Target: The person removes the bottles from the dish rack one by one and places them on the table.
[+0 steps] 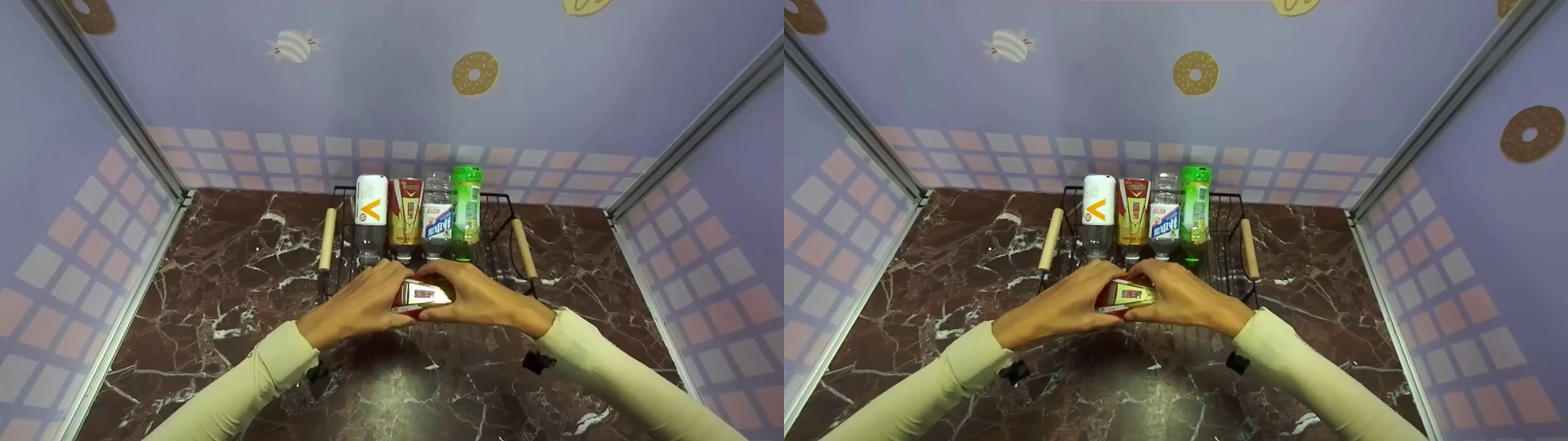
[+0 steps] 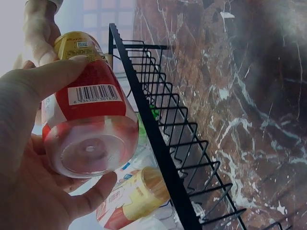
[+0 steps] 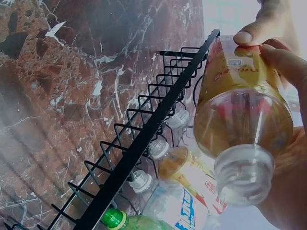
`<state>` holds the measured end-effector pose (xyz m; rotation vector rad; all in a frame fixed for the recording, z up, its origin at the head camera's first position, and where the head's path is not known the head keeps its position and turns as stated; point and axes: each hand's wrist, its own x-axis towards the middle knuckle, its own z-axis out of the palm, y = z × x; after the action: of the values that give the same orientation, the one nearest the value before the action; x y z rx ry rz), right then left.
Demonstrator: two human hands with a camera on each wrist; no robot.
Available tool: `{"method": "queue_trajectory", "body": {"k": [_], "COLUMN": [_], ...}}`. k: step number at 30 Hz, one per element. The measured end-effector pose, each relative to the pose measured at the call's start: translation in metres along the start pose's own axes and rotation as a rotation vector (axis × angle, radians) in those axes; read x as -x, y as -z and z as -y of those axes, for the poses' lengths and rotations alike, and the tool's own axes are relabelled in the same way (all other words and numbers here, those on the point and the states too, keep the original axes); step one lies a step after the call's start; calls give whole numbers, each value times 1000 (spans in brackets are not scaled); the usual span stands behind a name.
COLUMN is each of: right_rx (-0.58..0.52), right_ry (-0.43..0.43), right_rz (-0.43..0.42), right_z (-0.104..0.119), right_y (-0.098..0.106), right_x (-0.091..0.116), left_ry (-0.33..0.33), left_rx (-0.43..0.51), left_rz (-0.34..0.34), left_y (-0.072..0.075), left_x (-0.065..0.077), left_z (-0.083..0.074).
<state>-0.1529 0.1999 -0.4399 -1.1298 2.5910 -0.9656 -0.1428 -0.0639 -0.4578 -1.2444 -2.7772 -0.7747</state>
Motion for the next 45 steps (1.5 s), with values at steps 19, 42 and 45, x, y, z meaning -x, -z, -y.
{"method": "queue_trajectory", "body": {"k": [19, 42, 45], "right_rx": [4, -54, -41], "right_ry": [59, -20, -33], "right_rz": [-141, -178, -190], "right_z": [-10, -24, -25], "right_y": [28, 35, 35], "right_x": [9, 16, 18], "left_ry": [134, 382, 455], "left_rx": [110, 261, 300], "left_rz": [-136, -391, -446], "left_y": [29, 49, 51], "left_x": [23, 57, 64], "left_z": [20, 62, 72]}}
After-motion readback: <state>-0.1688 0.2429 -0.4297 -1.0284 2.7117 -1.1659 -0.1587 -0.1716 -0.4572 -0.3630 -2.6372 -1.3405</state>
